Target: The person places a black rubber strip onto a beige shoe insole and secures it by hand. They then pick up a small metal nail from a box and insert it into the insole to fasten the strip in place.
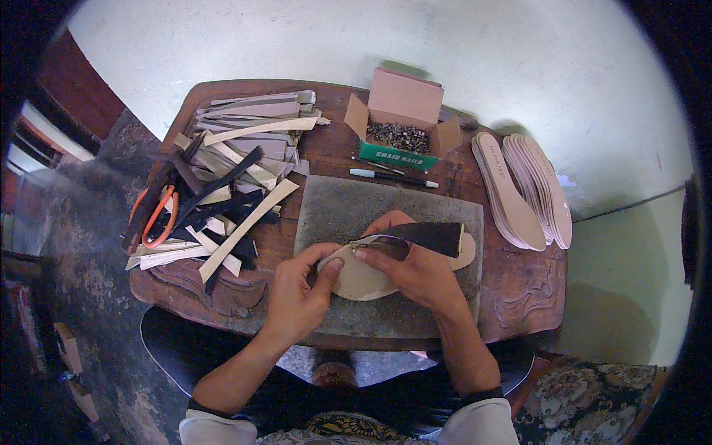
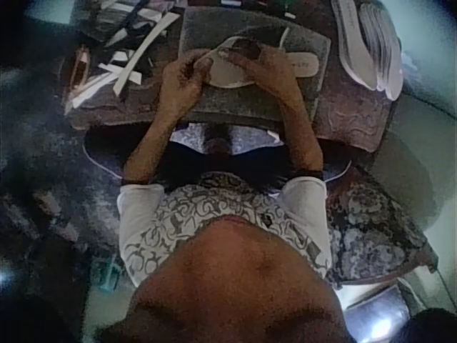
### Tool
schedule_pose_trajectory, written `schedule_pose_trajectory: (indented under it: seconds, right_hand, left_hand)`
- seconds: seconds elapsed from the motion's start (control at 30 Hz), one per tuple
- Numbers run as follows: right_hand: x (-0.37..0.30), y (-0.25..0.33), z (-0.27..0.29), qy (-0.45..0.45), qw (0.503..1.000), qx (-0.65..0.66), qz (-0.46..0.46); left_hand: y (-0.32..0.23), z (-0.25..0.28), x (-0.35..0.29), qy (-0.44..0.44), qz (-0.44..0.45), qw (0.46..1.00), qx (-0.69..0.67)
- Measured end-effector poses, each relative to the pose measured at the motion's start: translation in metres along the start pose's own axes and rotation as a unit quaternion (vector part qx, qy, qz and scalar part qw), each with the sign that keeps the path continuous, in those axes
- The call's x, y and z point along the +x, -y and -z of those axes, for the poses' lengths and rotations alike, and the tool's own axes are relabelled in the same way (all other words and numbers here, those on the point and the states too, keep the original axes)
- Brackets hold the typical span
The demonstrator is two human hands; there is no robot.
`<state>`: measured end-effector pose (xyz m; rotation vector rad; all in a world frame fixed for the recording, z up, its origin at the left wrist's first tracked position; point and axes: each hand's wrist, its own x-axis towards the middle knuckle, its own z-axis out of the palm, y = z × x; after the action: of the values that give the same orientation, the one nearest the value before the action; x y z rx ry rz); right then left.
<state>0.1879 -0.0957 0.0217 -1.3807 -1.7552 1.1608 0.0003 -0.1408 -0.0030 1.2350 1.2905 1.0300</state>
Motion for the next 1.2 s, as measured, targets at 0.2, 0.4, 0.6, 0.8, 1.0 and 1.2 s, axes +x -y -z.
schedule_pose_trajectory:
  seconds: [0.2, 0.4, 0.6, 0.8, 1.0, 1.2]
  right_hand:
    - [0.002, -0.002, 0.001, 0.004, 0.999, 0.010, 0.036]
    - [0.003, 0.000, 0.000, -0.002, 0.997, 0.010, 0.070]
    - [0.003, 0.002, 0.004, 0.023, 0.998, 0.034, 0.057]
    - [0.004, 0.004, 0.006, 0.026, 0.997, 0.015, 0.073]
    - [0.003, -0.002, 0.006, 0.019, 0.999, 0.018, 0.045]
    - [0.002, -0.001, 0.002, 0.014, 0.998, 0.056, 0.016]
  left_hand:
    - [-0.001, 0.000, 0.000, 0.003, 0.013, 1.000, 0.012]
    - [-0.001, -0.002, 0.000, -0.009, 0.000, 1.000, 0.004]
    - [-0.001, -0.001, 0.000, 0.002, 0.007, 1.000, 0.000]
    - [0.000, -0.001, 0.000, 0.002, 0.006, 1.000, -0.002]
    - [-0.008, 0.000, 0.002, 0.028, 0.021, 0.999, -0.032]
    - [-0.009, 0.001, -0.001, 0.040, 0.072, 0.992, -0.098]
